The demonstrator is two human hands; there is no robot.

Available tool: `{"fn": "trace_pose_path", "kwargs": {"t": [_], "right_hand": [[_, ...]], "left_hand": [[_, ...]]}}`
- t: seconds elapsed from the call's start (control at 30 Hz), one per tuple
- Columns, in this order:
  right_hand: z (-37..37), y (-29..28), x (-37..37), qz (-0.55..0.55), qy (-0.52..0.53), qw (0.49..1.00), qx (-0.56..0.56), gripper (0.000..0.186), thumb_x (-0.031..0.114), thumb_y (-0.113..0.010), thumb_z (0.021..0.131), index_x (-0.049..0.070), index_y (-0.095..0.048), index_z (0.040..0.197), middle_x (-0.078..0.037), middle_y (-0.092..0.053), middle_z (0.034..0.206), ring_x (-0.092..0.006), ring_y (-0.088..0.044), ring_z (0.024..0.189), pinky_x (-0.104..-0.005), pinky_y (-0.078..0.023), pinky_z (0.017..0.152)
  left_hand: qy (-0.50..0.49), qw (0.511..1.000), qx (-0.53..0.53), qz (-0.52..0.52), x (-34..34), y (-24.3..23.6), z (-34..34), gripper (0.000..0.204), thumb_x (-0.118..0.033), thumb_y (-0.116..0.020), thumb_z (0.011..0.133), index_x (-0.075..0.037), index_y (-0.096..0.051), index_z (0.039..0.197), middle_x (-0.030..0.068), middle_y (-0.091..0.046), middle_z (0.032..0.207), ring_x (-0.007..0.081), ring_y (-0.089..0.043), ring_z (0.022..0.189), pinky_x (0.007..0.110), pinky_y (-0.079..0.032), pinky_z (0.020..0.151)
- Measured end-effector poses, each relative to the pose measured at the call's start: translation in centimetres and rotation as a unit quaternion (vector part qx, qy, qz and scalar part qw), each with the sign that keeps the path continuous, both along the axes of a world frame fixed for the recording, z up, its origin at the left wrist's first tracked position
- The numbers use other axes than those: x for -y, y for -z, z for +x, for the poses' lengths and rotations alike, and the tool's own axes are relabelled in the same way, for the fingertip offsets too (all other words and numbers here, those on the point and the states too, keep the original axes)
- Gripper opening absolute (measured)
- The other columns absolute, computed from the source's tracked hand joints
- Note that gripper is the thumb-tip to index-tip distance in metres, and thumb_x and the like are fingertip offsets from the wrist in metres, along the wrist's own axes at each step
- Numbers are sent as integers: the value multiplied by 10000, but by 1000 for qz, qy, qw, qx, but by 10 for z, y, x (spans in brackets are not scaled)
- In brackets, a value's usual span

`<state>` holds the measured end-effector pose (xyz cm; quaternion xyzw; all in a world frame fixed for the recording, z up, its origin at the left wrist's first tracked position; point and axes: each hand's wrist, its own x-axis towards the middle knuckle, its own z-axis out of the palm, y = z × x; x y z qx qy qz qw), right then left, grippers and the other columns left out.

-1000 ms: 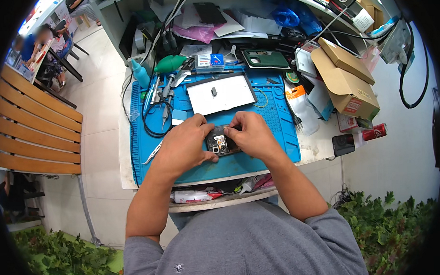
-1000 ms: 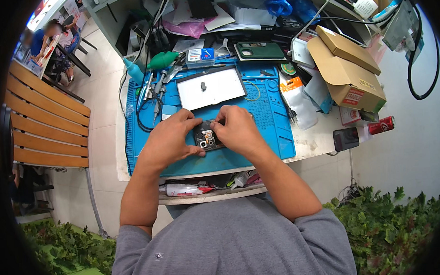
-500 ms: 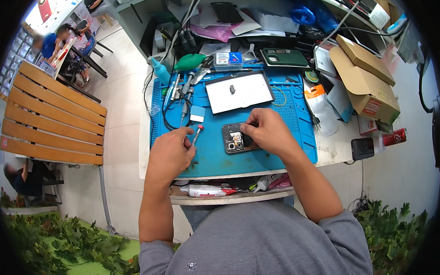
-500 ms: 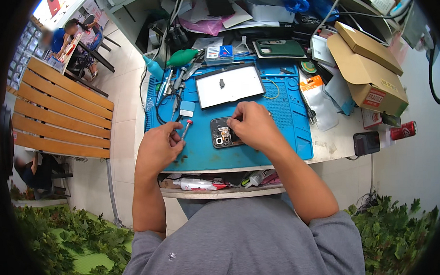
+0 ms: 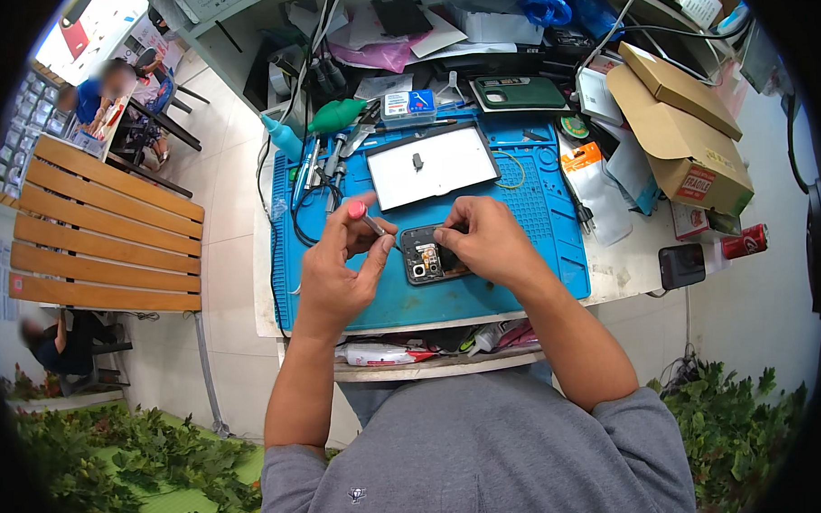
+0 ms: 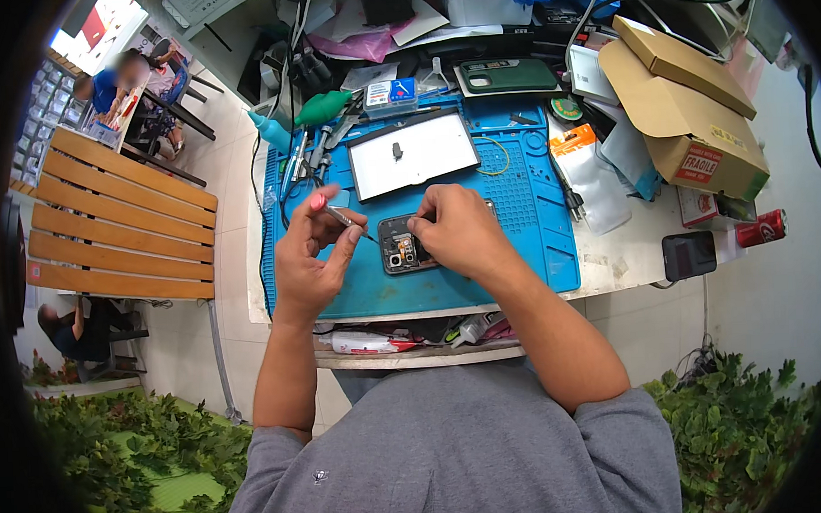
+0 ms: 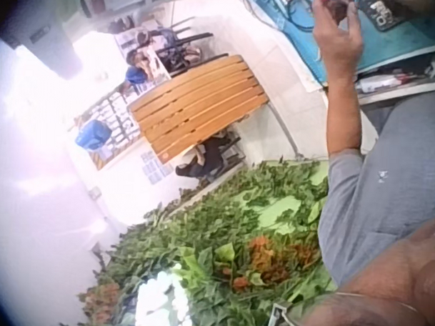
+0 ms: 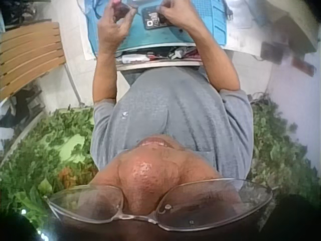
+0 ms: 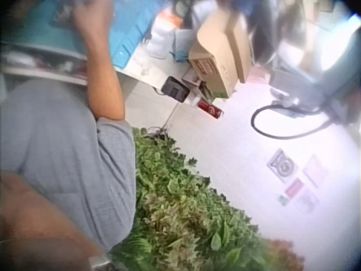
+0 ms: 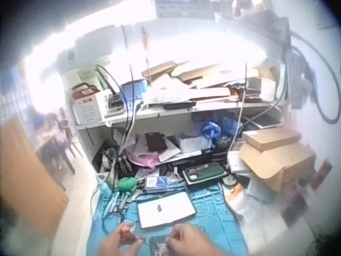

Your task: The person disassembles a smartphone on a workbench, using a screwdriver to remove screws and a prying tool to separate internal components. They carefully lift and set aside the motherboard and other parts, then reposition the phone chassis.

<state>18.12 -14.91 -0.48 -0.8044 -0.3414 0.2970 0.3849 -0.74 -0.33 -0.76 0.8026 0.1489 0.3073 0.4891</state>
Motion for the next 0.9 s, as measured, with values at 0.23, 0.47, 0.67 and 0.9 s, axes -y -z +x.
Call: {"fn": "trace_pose_path", "kwargs": {"t": [0.23,0.47,0.67,0.9], "right_hand": [[1,5,2,13,10,1000,-23,232,196,-853,927,-32,-816,954,-222,-788,809,-331,-778,736,-459,-579,690],[1,10,2,27,12,999,-24,226,196,-849,934,-26,-811,939,-206,-766,770,-316,-752,692,-457,-555,656],[1,9,2,25,11,999,-28,231,202,-853,936,-23,-803,930,-198,-756,746,-309,-754,689,-454,-551,649],[0,7,3,34,17,998,-49,233,197,-858,933,-27,-798,935,-180,-748,732,-304,-758,689,-450,-555,648]], "left_hand": [[19,995,22,97,-3,20,3,805,45,-790,1026,-76,-406,1723,168,-846,1131,225,-844,1020,362,-687,903],[41,991,14,128,-5,18,3,794,85,-791,999,-68,-436,1692,163,-843,1147,235,-843,1038,369,-685,916],[92,990,8,104,-6,6,6,687,134,-761,968,-100,-594,1592,137,-836,1206,262,-828,1129,388,-668,1003],[144,985,11,97,-10,2,9,600,138,-757,990,-84,-645,1536,143,-832,1201,253,-822,1159,364,-654,1003]]}}
